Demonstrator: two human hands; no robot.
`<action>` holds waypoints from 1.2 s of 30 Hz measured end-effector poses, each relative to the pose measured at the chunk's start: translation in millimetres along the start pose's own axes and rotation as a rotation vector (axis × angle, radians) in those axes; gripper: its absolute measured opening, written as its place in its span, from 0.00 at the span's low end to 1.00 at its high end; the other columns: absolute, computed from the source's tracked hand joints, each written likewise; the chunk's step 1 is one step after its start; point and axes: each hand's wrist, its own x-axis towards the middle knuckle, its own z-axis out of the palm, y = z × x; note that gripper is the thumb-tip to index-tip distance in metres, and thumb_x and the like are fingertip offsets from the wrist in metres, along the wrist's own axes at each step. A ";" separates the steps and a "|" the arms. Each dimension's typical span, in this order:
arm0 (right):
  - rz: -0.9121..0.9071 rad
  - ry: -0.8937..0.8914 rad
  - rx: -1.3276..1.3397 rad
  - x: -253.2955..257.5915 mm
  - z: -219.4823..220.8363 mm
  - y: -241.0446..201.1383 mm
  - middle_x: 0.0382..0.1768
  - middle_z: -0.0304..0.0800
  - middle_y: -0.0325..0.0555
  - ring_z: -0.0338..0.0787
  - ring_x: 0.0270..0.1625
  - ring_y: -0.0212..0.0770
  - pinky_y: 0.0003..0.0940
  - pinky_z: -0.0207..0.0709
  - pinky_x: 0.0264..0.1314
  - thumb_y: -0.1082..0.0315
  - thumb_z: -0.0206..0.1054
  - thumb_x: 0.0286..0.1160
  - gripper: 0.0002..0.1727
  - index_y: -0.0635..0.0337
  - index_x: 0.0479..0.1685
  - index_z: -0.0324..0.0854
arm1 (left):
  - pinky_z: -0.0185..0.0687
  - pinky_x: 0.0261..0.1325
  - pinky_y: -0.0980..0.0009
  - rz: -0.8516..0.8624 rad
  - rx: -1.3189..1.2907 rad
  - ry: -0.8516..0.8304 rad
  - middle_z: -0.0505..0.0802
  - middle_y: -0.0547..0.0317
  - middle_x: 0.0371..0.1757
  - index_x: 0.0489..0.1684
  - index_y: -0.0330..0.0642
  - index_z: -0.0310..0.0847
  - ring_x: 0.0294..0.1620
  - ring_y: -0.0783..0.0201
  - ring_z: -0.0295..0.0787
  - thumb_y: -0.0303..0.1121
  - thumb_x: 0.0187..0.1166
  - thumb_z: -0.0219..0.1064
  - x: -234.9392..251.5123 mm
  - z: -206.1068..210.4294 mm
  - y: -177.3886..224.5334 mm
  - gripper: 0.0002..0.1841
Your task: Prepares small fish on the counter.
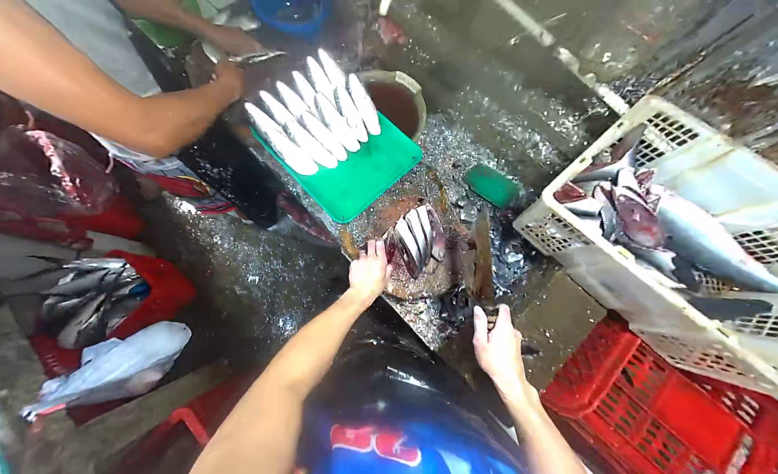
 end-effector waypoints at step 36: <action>0.359 -0.067 -0.098 54.5 34.9 -98.1 0.36 0.91 0.60 0.94 0.40 0.58 0.60 0.84 0.48 0.46 0.54 0.91 0.31 0.68 0.71 0.74 | 0.78 0.63 0.28 -0.331 -0.057 -0.102 0.86 0.23 0.60 0.68 0.22 0.72 0.63 0.28 0.86 0.63 0.60 0.79 232.5 -200.9 -182.3 0.50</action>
